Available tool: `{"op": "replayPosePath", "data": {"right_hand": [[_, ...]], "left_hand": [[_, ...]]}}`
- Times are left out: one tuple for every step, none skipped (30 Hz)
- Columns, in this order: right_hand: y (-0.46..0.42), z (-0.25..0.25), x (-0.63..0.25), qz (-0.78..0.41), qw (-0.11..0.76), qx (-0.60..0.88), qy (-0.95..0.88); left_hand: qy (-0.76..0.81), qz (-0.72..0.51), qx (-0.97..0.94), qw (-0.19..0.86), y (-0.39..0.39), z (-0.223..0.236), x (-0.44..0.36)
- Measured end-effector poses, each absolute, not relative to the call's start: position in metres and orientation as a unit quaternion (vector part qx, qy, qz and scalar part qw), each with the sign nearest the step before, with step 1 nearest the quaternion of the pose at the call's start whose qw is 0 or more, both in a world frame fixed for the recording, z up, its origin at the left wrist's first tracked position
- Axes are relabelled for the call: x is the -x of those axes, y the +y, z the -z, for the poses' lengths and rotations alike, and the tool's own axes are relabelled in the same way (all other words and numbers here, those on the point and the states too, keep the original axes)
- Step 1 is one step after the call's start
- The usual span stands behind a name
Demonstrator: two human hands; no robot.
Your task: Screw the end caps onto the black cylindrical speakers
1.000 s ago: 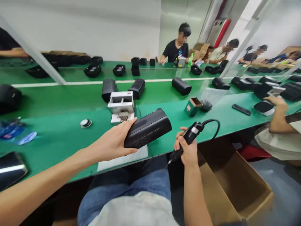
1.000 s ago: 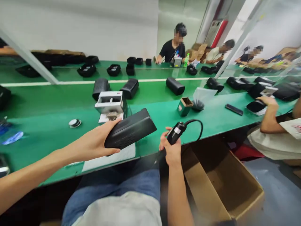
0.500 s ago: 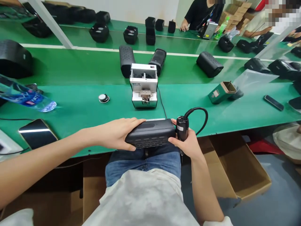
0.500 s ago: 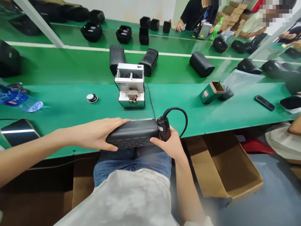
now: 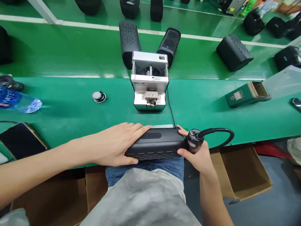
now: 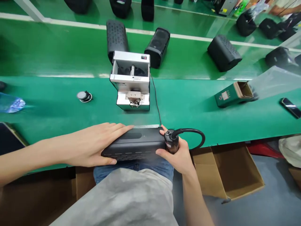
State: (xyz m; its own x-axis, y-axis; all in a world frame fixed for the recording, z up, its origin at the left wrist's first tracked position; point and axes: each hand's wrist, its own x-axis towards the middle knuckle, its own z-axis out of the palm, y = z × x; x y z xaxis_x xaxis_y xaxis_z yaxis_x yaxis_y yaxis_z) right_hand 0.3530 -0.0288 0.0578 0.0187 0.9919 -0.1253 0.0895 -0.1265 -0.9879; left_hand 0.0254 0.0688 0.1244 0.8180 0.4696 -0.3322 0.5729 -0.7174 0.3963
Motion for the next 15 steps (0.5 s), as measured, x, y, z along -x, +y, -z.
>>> {"op": "replayPosePath", "data": {"right_hand": [[-0.029, -0.057, -0.353, -0.502, 0.449, 0.554, -0.489], [-0.03, -0.057, -0.353, -0.499, 0.449, 0.554, -0.493], [-0.032, -0.057, -0.354, -0.495, 0.449, 0.557, -0.494], [-0.035, -0.057, -0.355, -0.49, 0.45, 0.56, -0.493], [-0.038, -0.058, -0.357, -0.485, 0.456, 0.563, -0.49], [-0.041, -0.059, -0.36, -0.476, 0.472, 0.563, -0.484], [-0.045, -0.061, -0.363, -0.466, 0.498, 0.556, -0.475], [-0.048, -0.064, -0.366, -0.454, 0.535, 0.542, -0.462], [-0.051, -0.068, -0.37, -0.44, 0.577, 0.522, -0.448], [-0.054, -0.073, -0.373, -0.425, 0.617, 0.5, -0.435], [-0.057, -0.079, -0.377, -0.414, 0.648, 0.479, -0.424], [-0.06, -0.087, -0.38, -0.407, 0.669, 0.462, -0.416], [-0.063, -0.094, -0.383, -0.404, 0.681, 0.449, -0.414], [-0.066, -0.102, -0.387, -0.402, 0.687, 0.441, -0.415], [-0.069, -0.111, -0.391, -0.401, 0.69, 0.435, -0.418]], "left_hand": [[0.285, 0.104, -0.922, 0.24, 0.067, -0.124, -0.026], [0.288, 0.102, -0.925, 0.225, 0.063, -0.124, -0.026], [0.29, 0.1, -0.929, 0.204, 0.06, -0.124, -0.026], [0.295, 0.098, -0.934, 0.178, 0.056, -0.125, -0.026], [0.3, 0.096, -0.937, 0.147, 0.053, -0.125, -0.026], [0.309, 0.094, -0.94, 0.114, 0.05, -0.125, -0.027], [0.319, 0.092, -0.94, 0.08, 0.048, -0.126, -0.028], [0.331, 0.091, -0.938, 0.048, 0.047, -0.127, -0.03], [0.344, 0.088, -0.935, 0.018, 0.048, -0.128, -0.033], [0.356, 0.085, -0.931, -0.009, 0.049, -0.128, -0.036], [0.365, 0.08, -0.927, -0.031, 0.05, -0.128, -0.04], [0.371, 0.075, -0.924, -0.047, 0.051, -0.126, -0.044], [0.375, 0.068, -0.923, -0.058, 0.051, -0.123, -0.047], [0.377, 0.061, -0.922, -0.064, 0.051, -0.119, -0.051], [0.378, 0.051, -0.922, -0.066, 0.049, -0.115, -0.053]]}}
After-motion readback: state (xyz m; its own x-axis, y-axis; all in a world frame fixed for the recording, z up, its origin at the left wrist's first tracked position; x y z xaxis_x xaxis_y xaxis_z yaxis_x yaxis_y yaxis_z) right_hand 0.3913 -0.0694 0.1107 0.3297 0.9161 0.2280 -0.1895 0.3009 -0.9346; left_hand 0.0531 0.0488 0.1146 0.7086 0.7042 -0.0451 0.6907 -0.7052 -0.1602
